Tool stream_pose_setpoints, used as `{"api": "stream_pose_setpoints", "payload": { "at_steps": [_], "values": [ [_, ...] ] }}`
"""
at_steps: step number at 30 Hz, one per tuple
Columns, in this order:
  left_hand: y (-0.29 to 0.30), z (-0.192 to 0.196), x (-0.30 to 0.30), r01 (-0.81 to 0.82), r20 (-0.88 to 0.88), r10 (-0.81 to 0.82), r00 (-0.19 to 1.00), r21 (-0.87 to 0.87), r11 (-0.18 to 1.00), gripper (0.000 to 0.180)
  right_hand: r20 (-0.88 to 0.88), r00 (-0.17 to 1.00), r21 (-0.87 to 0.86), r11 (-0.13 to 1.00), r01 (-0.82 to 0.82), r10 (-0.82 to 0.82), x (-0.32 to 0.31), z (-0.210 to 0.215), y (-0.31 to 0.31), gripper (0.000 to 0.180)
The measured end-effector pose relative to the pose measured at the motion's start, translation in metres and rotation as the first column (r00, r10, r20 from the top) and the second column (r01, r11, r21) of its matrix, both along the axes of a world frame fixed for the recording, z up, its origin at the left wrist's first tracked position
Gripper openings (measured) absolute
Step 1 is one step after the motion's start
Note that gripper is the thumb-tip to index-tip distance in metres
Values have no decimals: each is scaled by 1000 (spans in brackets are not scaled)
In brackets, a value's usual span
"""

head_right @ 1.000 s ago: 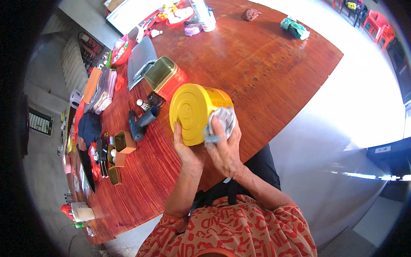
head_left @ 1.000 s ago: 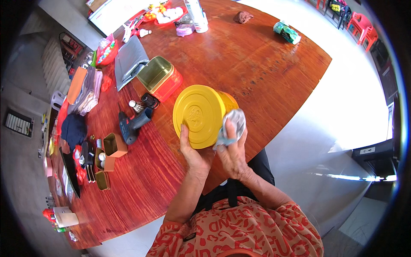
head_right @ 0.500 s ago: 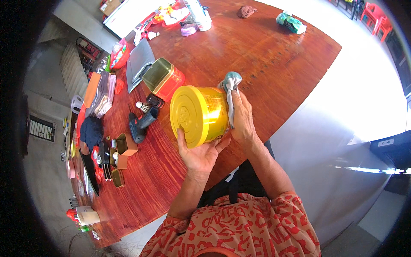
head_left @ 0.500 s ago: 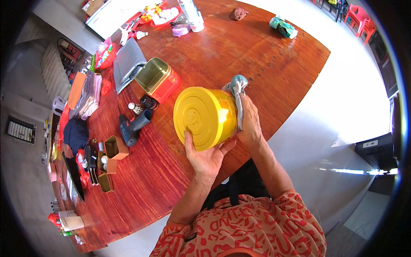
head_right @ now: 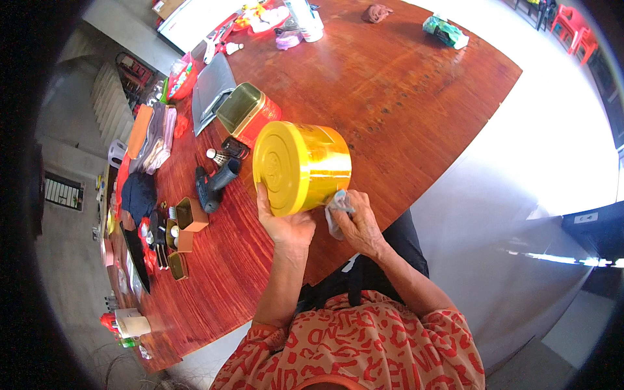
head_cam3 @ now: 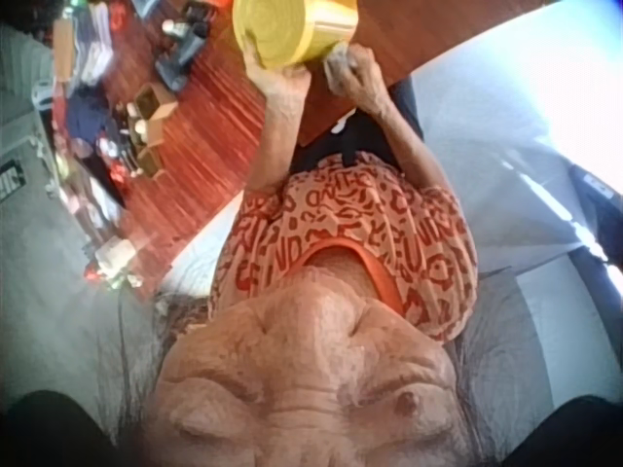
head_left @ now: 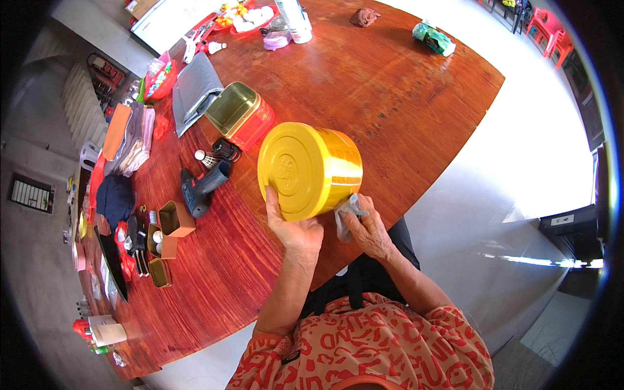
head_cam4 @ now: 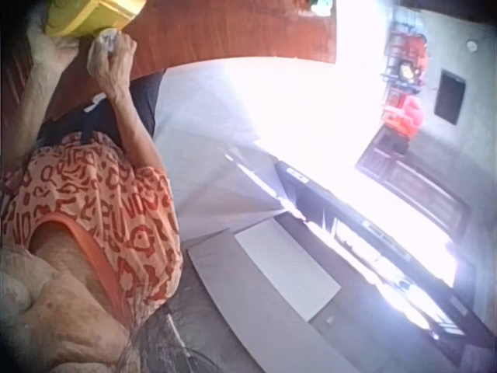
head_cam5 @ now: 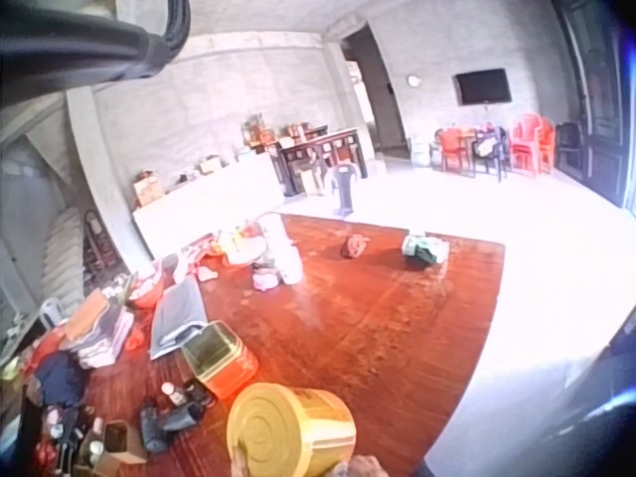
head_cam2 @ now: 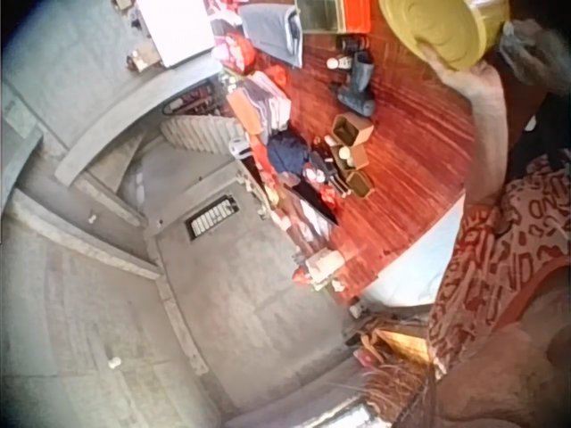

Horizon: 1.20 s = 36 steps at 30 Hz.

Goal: The person wipes a small black object, then cleans a red rectangular tin and a yellow round tin with a cloth. They wipe the exterior and interior of each container, turning them over to reach all sides, and place them back on the table after cleaning.

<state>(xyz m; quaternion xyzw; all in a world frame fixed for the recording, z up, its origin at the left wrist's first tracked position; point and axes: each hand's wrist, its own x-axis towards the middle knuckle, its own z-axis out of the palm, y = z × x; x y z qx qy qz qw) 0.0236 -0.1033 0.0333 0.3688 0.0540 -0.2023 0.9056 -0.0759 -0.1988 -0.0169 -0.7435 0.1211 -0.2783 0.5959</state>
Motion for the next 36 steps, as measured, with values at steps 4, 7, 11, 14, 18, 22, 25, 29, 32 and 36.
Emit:
{"api": "stream_pose_setpoints", "payload": {
  "at_steps": [4,7,11,14,18,22,25,29,32,36],
  "values": [
    [2,4,-4,101,-132,-104,986,-34,994,65,-163,987,120,992,27,-7,-18,9,0,24],
    [2,10,-10,195,-121,-198,973,-40,980,70,20,950,-92,945,313,-312,-9,19,5,39],
    [2,10,-17,237,-76,-240,968,-48,970,71,168,897,-311,841,443,-410,-3,29,4,47],
    [4,6,-19,230,-67,-231,971,-29,973,71,206,897,-313,843,438,-391,-2,28,-8,46],
    [19,-4,-19,215,-65,-216,974,-19,976,66,186,855,-7,869,495,-485,1,27,-23,42],
    [28,-24,-16,96,95,-108,990,123,988,52,394,827,-319,784,532,-401,-8,51,-18,43],
    [29,-23,-19,-5,260,-82,962,316,949,56,371,899,-580,698,419,-232,-9,55,-9,46],
    [28,-8,-27,-13,335,-145,931,426,905,59,101,981,-695,695,187,-163,-8,53,-9,55],
    [30,-11,-25,-4,342,-164,925,441,897,61,30,980,-684,711,165,-198,4,49,-18,58],
    [36,-27,-17,12,354,-184,917,438,899,60,23,983,-705,694,146,-183,12,51,-15,50]
  ]
}}
